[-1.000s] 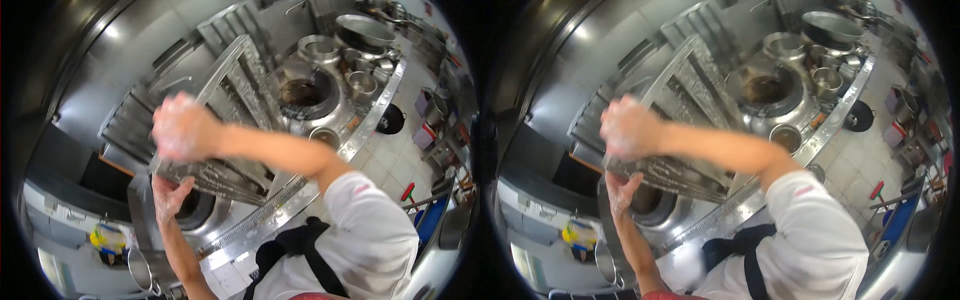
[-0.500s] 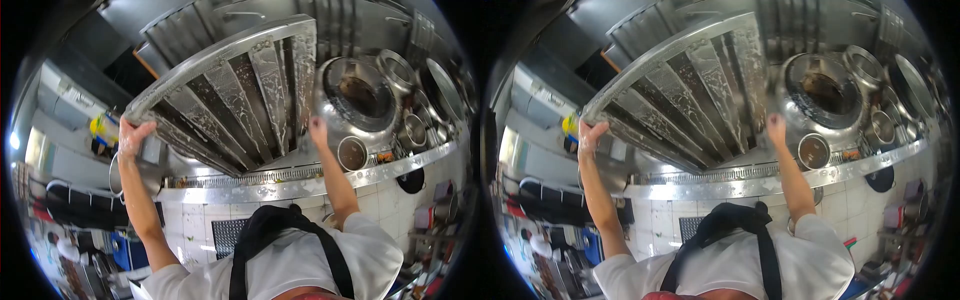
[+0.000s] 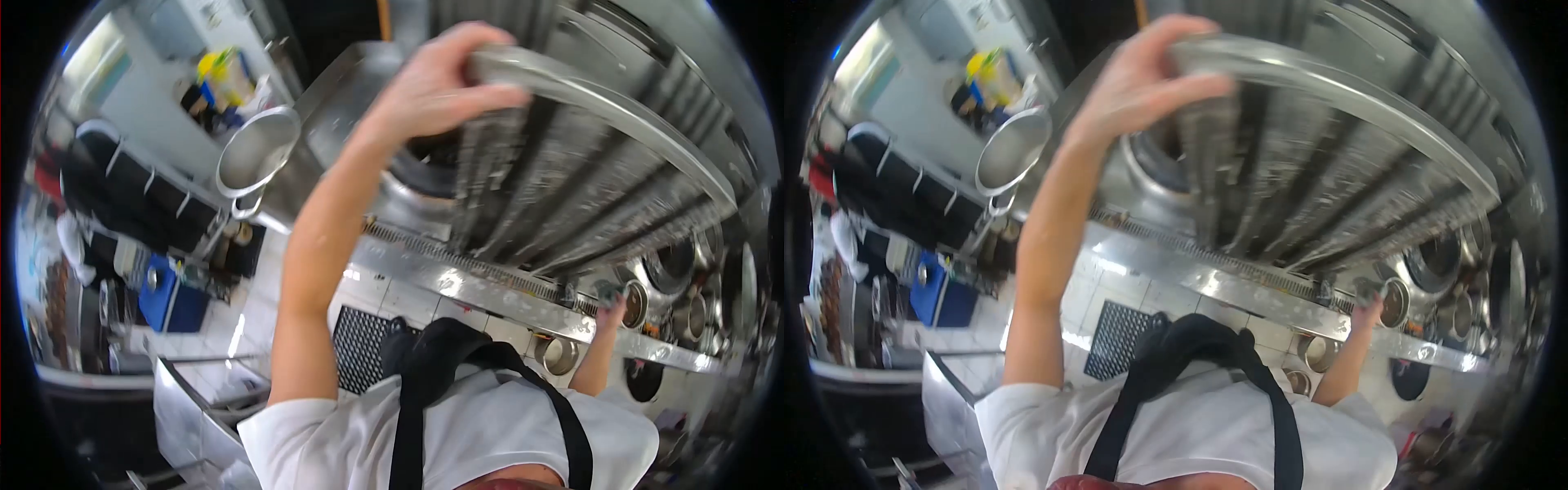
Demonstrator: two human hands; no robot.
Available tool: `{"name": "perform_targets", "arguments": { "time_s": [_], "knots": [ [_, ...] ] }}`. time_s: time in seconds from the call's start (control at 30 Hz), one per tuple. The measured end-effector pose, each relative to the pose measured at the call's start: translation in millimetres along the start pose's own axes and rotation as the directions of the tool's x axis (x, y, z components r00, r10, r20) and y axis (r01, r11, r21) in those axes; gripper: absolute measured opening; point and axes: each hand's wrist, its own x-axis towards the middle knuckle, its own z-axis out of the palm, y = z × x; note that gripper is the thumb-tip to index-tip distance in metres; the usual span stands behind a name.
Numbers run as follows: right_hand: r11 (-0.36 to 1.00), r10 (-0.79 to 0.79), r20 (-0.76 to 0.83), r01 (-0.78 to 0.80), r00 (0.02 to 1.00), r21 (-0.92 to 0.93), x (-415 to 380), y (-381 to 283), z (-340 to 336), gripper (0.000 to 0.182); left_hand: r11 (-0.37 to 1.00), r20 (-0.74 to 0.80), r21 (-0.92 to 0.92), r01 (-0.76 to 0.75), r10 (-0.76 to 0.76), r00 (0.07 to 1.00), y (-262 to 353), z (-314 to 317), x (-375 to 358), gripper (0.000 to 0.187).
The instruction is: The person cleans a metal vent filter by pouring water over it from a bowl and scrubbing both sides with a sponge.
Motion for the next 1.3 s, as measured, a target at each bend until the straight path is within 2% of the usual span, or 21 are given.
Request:
{"name": "perform_targets", "arguments": {
  "time_s": [0.03, 0.1, 0.17, 0.2, 0.27, 0.3, 0.33, 0.4, 0.43, 0.5, 0.53, 0.6, 0.63, 0.67, 0.77, 0.87, 1.0, 1.13, 1.2, 1.23, 1.3],
  "knots": [
    [0.974, 0.038, -0.026, -0.031, 0.999, 0.225, -41, -11, 13, 0.037, 0.999, 0.012, 0.041, 0.016, -0.016, 1.0, 1, -4, -2, 0.051],
    [0.978, 0.136, 0.228, -0.167, 0.964, 0.125, -128, -12, 26, 0.037, 0.991, 0.063, 0.13, -0.003, -0.005, 0.998, 6, -13, -3, 0.055],
    [0.831, 0.547, 0.454, -0.52, 0.703, -0.197, -239, -10, 84, 0.034, 0.976, 0.108, 0.2, -0.089, 0.069, 0.992, 2, -18, 2, 0.059],
    [0.825, 0.564, 0.414, -0.469, 0.715, -0.315, -284, 9, 123, 0.038, 0.962, 0.125, 0.232, -0.145, 0.119, 0.985, -2, -16, 7, 0.06],
    [0.722, 0.675, 0.535, -0.304, 0.507, -0.622, -324, 60, 205, 0.059, 0.916, 0.105, 0.312, -0.252, 0.231, 0.967, -13, -13, 21, 0.056],
    [0.697, 0.707, 0.66, -0.098, 0.253, -0.71, -355, 63, 270, 0.063, 0.848, 0.11, 0.39, -0.358, 0.344, 0.933, -20, -11, 27, 0.052],
    [0.81, 0.583, 0.809, 0.027, 0.073, -0.586, -381, 80, 334, 0.066, 0.838, 0.203, 0.39, -0.382, 0.326, 0.923, -20, -13, 34, 0.047],
    [0.767, 0.42, 0.902, 0.492, 0.1, -0.412, -444, 89, 460, 0.07, 0.809, 0.313, 0.412, -0.418, 0.305, 0.899, -21, -15, 49, 0.036],
    [0.833, 0.044, 0.988, 0.552, -0.147, 0.045, -450, 123, 508, 0.069, 0.804, 0.318, 0.397, -0.443, 0.332, 0.888, -25, -15, 52, 0.034],
    [0.894, 0.295, 0.917, 0.415, -0.267, -0.167, -492, 151, 624, 0.065, 0.79, 0.338, 0.43, -0.437, 0.307, 0.889, -38, -2, 64, 0.029],
    [0.769, 0.08, 0.929, 0.615, -0.363, 0.174, -517, 185, 674, 0.065, 0.761, 0.4, 0.496, -0.417, 0.226, 0.888, -35, 0, 70, 0.029],
    [0.675, 0.261, 0.773, 0.681, -0.579, 0.283, -531, 275, 767, 0.066, 0.746, 0.442, 0.483, -0.458, 0.244, 0.863, -56, 17, 89, 0.028],
    [0.389, 0.617, 0.58, 0.846, -0.532, 0.363, -568, 270, 800, 0.068, 0.763, 0.471, 0.414, -0.497, 0.287, 0.834, -53, 11, 93, 0.03],
    [0.24, 0.766, 0.313, 0.701, -0.562, 0.671, -596, 287, 831, 0.066, 0.784, 0.502, 0.293, -0.548, 0.361, 0.786, -47, 3, 94, 0.032],
    [0.196, 0.879, 0.319, 0.879, -0.354, 0.435, -633, 335, 852, 0.043, 0.774, 0.575, 0.079, -0.628, 0.479, 0.663, -42, -9, 98, 0.038],
    [0.145, 0.924, 0.263, 0.891, -0.278, 0.43, -610, 453, 860, 0.042, 0.776, 0.594, 0.115, -0.62, 0.447, 0.669, -44, -27, 99, 0.037],
    [0.248, 0.87, 0.33, 0.904, -0.366, 0.348, -595, 456, 854, 0.042, 0.778, 0.59, 0.19, -0.6, 0.398, 0.703, -41, -47, 92, 0.035],
    [0.56, 0.712, 0.489, 0.827, -0.505, 0.038, -563, 428, 841, 0.041, 0.783, 0.586, 0.237, -0.575, 0.356, 0.728, -31, -49, 85, 0.034],
    [0.771, 0.585, 0.57, 0.614, -0.577, -0.17, -548, 399, 820, 0.041, 0.802, 0.615, 0.31, -0.511, 0.241, 0.751, -17, -58, 79, 0.041],
    [0.844, 0.521, 0.603, 0.47, -0.604, -0.259, -544, 385, 807, 0.042, 0.91, 0.599, 0.187, -0.37, 0.193, 0.777, -10, -69, 73, 0.041],
    [0.901, 0.422, 0.658, 0.208, -0.624, -0.38, -554, 336, 769, 0.042, 0.886, 0.545, 0.284, -0.367, 0.166, 0.822, -45, -86, 78, 0.043]
  ]
}}
